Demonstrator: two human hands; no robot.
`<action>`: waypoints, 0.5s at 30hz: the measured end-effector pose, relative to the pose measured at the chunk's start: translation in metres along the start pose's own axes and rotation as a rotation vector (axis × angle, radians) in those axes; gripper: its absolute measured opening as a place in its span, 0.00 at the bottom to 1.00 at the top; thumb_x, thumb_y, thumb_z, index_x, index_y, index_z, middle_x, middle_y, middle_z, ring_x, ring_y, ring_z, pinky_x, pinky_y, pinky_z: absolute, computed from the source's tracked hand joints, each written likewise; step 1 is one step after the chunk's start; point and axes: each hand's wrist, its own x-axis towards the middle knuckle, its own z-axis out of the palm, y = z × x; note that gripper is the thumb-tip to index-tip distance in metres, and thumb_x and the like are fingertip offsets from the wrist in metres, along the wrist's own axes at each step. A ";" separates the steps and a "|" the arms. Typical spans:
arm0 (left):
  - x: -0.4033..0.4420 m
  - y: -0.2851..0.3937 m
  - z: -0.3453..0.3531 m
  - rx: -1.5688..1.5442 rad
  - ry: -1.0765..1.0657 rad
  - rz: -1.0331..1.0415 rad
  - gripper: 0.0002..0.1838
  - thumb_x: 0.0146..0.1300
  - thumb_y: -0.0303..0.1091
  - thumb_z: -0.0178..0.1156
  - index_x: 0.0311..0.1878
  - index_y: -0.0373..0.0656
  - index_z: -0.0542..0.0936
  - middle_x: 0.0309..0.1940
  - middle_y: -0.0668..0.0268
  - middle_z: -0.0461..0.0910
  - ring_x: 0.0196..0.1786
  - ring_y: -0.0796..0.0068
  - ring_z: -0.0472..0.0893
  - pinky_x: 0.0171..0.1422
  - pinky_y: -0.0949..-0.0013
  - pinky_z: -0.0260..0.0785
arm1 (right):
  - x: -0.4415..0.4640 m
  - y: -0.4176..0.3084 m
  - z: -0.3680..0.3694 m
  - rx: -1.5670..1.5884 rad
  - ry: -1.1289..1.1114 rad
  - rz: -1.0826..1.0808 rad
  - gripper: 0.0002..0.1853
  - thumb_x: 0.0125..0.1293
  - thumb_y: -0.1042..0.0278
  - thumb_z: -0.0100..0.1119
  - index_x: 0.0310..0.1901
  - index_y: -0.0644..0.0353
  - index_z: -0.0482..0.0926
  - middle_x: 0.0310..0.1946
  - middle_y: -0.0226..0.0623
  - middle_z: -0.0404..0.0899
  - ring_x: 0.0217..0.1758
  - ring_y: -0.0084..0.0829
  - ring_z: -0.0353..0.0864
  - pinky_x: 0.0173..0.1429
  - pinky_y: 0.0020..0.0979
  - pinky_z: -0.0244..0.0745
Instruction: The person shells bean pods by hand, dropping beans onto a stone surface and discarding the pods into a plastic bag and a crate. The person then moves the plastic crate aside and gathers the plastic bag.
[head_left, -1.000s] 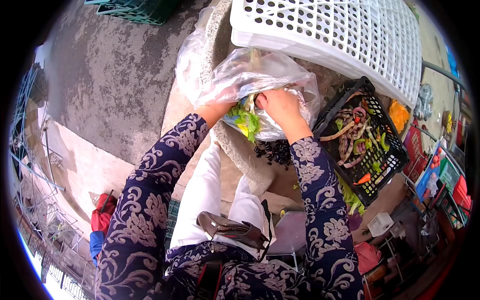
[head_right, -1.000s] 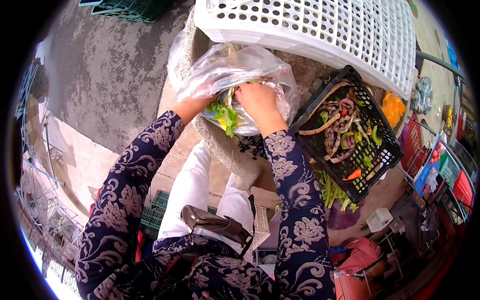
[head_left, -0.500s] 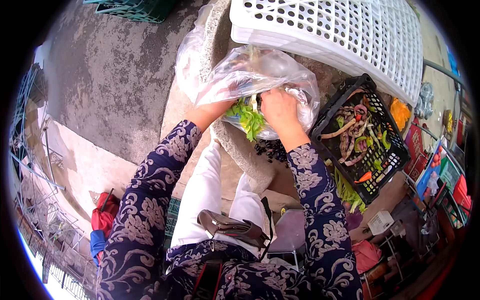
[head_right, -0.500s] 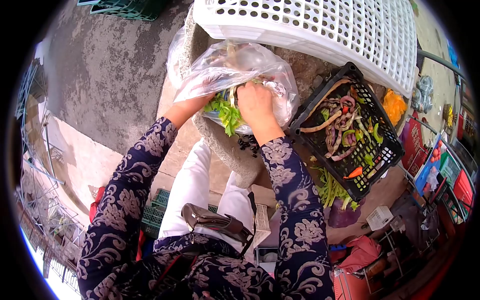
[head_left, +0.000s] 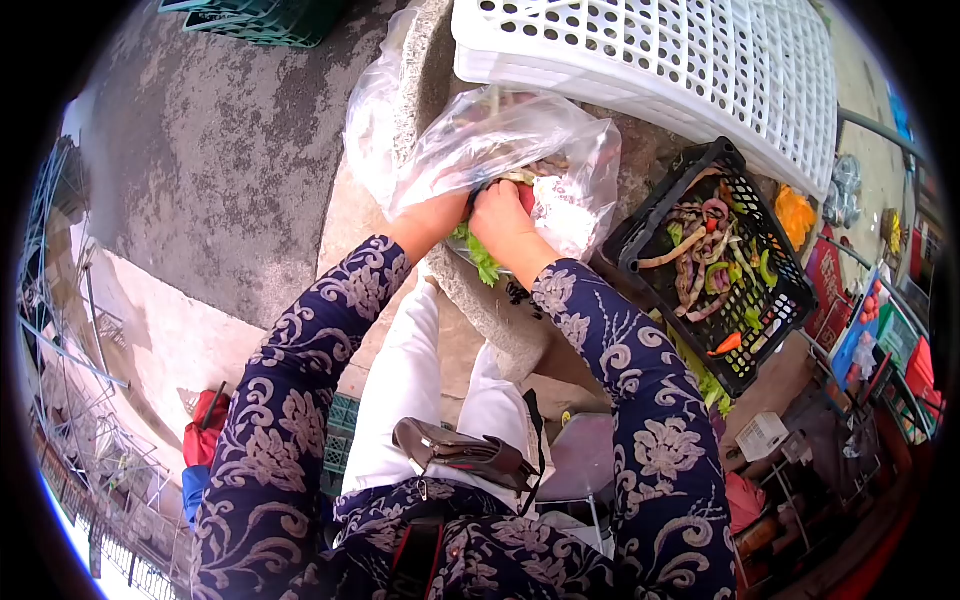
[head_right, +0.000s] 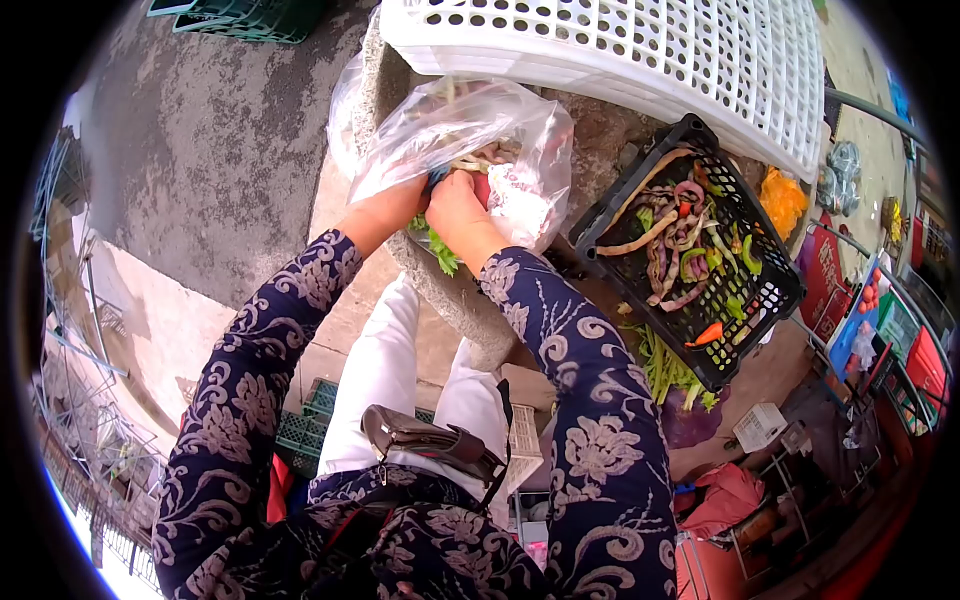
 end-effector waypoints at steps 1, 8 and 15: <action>-0.002 0.002 0.000 -0.003 -0.009 -0.020 0.19 0.47 0.35 0.59 0.45 0.41 0.77 0.44 0.52 0.76 0.49 0.53 0.74 0.54 0.57 0.65 | -0.003 -0.004 0.004 -0.006 0.045 -0.027 0.09 0.53 0.66 0.52 0.31 0.52 0.83 0.31 0.29 0.77 0.38 0.31 0.73 0.45 0.36 0.60; -0.014 0.000 0.017 0.017 -0.029 -0.042 0.19 0.47 0.36 0.58 0.44 0.40 0.76 0.42 0.52 0.76 0.48 0.53 0.74 0.54 0.57 0.65 | -0.009 -0.004 0.005 0.043 0.011 0.019 0.10 0.56 0.64 0.51 0.33 0.47 0.83 0.32 0.27 0.78 0.43 0.29 0.73 0.46 0.38 0.58; -0.004 -0.010 0.037 0.000 0.044 -0.076 0.15 0.53 0.39 0.54 0.43 0.46 0.78 0.41 0.58 0.78 0.45 0.59 0.77 0.50 0.61 0.69 | -0.009 0.014 -0.002 0.087 0.076 0.034 0.09 0.54 0.67 0.52 0.34 0.53 0.81 0.32 0.29 0.78 0.42 0.30 0.75 0.48 0.35 0.62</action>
